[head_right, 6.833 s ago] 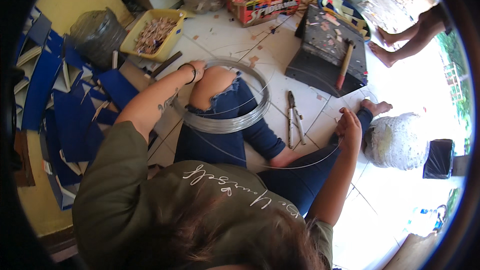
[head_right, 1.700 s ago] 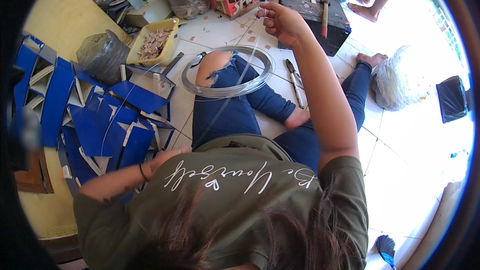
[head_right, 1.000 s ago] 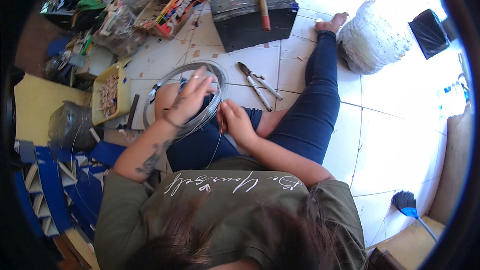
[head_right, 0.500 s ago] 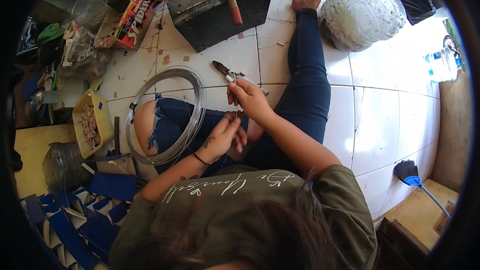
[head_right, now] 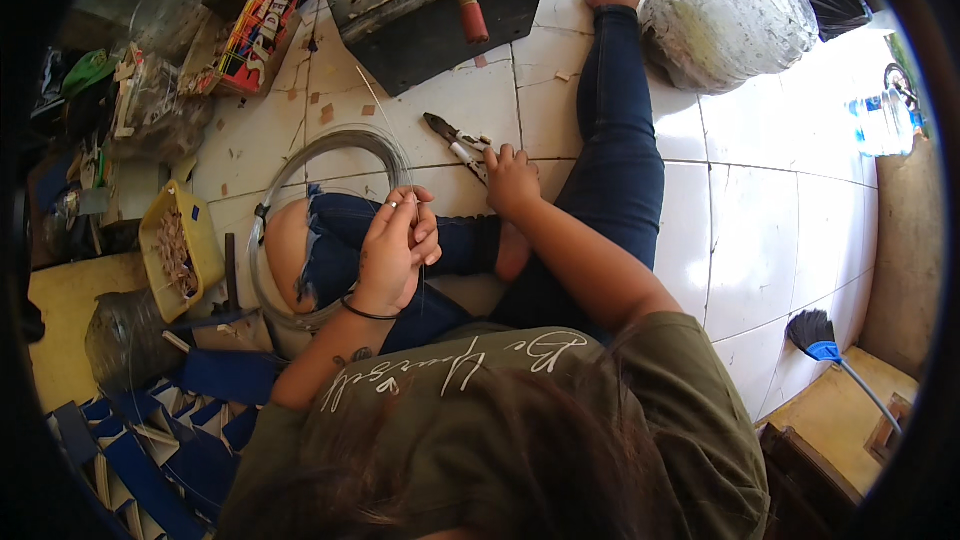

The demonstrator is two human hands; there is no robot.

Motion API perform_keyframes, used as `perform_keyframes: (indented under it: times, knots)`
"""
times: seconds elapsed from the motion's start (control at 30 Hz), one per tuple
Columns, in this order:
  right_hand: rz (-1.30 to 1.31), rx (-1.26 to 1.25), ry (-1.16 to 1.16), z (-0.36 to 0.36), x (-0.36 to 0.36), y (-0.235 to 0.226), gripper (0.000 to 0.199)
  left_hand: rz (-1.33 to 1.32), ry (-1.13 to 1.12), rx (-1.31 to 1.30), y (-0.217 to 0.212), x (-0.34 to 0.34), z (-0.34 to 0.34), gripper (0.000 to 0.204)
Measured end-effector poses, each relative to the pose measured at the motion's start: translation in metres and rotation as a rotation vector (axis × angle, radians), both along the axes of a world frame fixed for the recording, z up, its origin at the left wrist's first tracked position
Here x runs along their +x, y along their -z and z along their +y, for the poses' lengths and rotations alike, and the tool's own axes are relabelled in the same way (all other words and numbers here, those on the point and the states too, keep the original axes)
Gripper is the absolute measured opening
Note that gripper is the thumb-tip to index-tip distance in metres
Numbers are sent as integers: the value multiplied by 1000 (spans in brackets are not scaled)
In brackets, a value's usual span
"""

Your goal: The person sits on the floor and repeatedly cuts short lengths of metal wire from a coil using pliers. They hold the wire with one hand and use the pliers with the other to snip segments, which fall onto the floor.

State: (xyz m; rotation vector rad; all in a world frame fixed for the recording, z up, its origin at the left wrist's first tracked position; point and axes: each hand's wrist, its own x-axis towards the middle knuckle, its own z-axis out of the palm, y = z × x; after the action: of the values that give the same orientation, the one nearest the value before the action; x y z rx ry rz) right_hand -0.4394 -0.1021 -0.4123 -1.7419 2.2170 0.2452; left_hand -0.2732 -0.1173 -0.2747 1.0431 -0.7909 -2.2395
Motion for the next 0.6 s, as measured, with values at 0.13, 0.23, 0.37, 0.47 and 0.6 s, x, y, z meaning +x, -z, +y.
perform_keyframes:
  times: [0.13, 0.23, 0.37, 0.47, 0.6]
  knots:
    - [203, 70, -18, -12, 4, 15, 53, 14, -86, 107, 2, 9, -1, 18]
    - [-317, 70, 215, -18, -8, 9, 44, -76, -112, 98, 22, 11, -15, 16]
    - [-1152, 265, 464, -6, -33, -25, 39, -173, -25, 150, 48, 9, -30, 24]
    - [-1510, 163, 501, 20, -35, -55, 41, -182, 26, 138, 53, 5, -28, 36]
    - [-1759, 56, 470, 41, -35, -82, 45, -227, 154, -19, 54, -16, -30, 45]
